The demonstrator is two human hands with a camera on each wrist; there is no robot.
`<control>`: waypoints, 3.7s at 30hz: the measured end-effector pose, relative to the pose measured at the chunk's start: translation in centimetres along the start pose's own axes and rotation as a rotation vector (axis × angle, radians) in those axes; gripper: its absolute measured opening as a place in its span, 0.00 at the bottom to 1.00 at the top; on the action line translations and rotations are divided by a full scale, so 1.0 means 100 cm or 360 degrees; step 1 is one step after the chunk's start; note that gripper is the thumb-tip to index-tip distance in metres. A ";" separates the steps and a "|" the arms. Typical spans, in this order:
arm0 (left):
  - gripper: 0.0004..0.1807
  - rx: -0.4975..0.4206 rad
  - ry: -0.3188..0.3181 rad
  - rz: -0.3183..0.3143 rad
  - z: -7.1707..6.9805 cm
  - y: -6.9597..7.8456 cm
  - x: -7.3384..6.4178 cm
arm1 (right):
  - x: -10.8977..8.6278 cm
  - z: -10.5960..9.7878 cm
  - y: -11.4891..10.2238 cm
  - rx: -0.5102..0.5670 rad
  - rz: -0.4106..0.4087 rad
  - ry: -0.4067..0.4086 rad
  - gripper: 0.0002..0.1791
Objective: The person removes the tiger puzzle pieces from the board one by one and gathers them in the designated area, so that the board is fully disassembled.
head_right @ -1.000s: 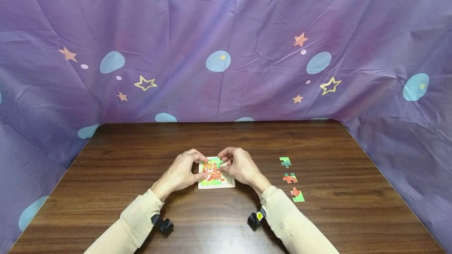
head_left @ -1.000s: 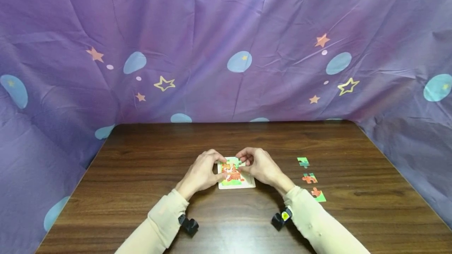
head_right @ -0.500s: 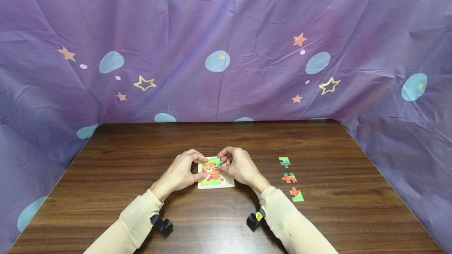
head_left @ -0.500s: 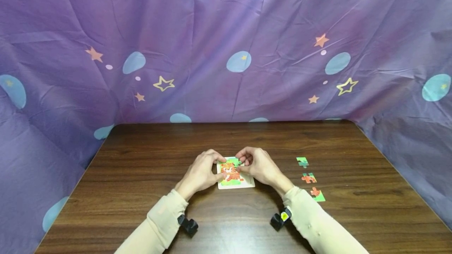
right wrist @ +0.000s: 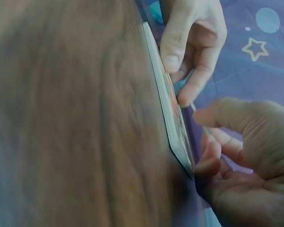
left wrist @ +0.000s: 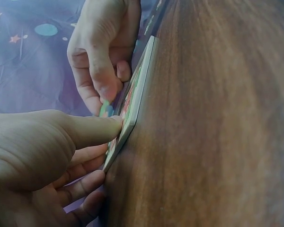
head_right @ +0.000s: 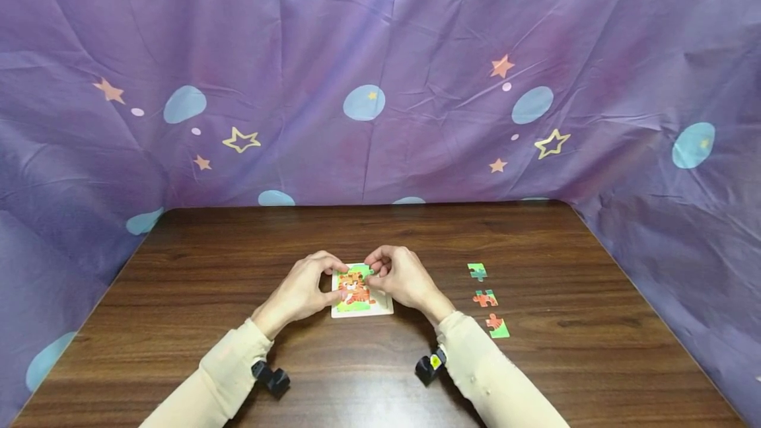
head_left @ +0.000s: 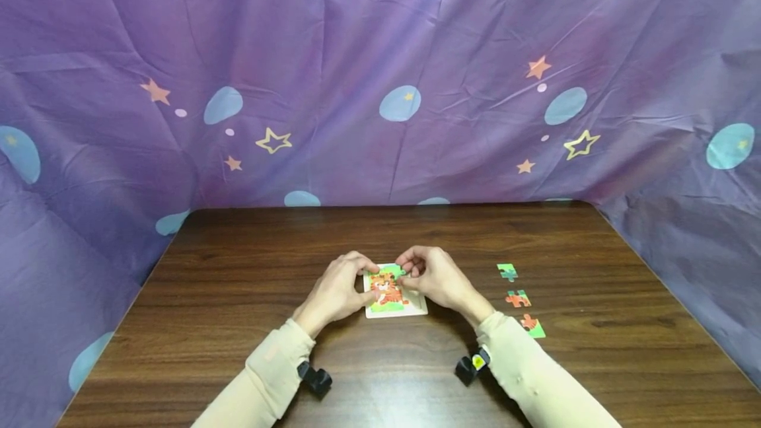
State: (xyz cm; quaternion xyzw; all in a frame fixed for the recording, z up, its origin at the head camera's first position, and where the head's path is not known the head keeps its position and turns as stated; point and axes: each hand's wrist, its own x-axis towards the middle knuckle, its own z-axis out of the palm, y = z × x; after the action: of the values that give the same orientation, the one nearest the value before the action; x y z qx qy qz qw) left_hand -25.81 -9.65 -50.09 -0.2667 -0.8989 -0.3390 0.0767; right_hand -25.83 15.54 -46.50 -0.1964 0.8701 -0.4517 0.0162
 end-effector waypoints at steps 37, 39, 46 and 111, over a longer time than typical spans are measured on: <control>0.21 -0.0040 -0.0001 -0.0035 -0.013 0.021 -0.003 | -0.044 -0.137 0.003 -0.0110 -0.0178 0.0278 0.14; 0.21 -0.0040 -0.0009 -0.0046 -0.015 0.024 -0.003 | -0.047 -0.141 0.006 -0.0133 -0.0171 0.0277 0.15; 0.20 -0.0028 -0.0055 -0.0074 -0.023 0.035 -0.004 | -0.053 -0.146 0.021 -0.0200 -0.0129 0.0190 0.16; 0.24 -0.0030 -0.0096 -0.0008 -0.027 0.036 -0.004 | -0.055 -0.139 0.070 -0.0434 0.0078 0.0021 0.22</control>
State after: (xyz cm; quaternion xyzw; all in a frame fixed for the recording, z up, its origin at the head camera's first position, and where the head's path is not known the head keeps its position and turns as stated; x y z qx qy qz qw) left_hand -23.69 -9.33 -46.08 -0.2752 -0.8983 -0.3395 0.0461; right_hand -25.91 31.92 -44.64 -0.1725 0.9281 -0.3300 -0.0051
